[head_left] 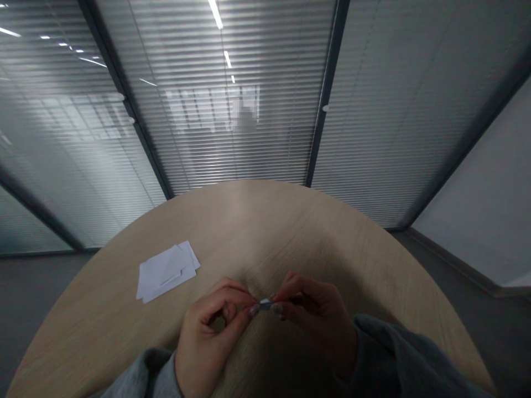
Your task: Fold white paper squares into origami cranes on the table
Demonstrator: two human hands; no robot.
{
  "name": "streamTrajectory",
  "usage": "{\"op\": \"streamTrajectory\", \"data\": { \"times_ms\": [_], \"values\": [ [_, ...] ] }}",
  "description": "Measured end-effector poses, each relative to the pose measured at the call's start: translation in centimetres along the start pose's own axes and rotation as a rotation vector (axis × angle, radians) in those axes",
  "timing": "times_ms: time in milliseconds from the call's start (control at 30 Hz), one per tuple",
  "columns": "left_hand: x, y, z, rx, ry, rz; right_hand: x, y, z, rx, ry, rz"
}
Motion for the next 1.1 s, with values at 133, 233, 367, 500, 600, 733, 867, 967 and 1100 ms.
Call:
{"op": "streamTrajectory", "data": {
  "times_ms": [133, 233, 367, 500, 600, 733, 867, 967, 1100],
  "values": [
    [0.0, -1.4, -0.2, -0.032, 0.036, -0.122, 0.0, 0.3, 0.1, -0.044, -0.012, 0.034],
    [-0.2, -2.6, -0.2, -0.044, 0.048, -0.225, 0.1, 0.6, 0.0, -0.069, 0.01, 0.057],
    [-0.3, -3.4, 0.1, -0.039, 0.037, -0.295, 0.2, 0.7, 0.0, -0.076, 0.025, 0.061],
    [-0.4, -3.6, 0.4, -0.01, 0.028, -0.307, 0.3, 0.7, -0.2, -0.072, 0.031, 0.061],
    [-0.4, -3.5, 0.6, -0.01, 0.003, -0.304, 0.4, 0.9, -0.2, -0.082, 0.035, 0.073],
    [-0.3, -3.1, 0.7, -0.046, -0.008, -0.286, 0.4, 1.8, 0.0, -0.073, 0.037, 0.135],
    [-0.1, -3.3, 0.4, -0.029, 0.03, -0.307, 0.3, 2.3, 0.3, -0.089, 0.01, 0.164],
    [-0.1, -3.9, 0.3, 0.008, 0.034, -0.359, 0.2, 2.3, 0.5, -0.117, -0.012, 0.145],
    [-0.1, -4.5, 0.7, -0.005, -0.005, -0.396, 0.2, 2.7, 0.5, -0.133, -0.017, 0.175]
  ]
}}
Point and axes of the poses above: each hand's wrist, its own x-axis towards the middle knuckle, its own z-axis out of the palm, y = z × x, the point moved 8 cm from there along x, towards the middle knuckle, and after that the axes turned 12 degrees about y, right-handed, at the moved point
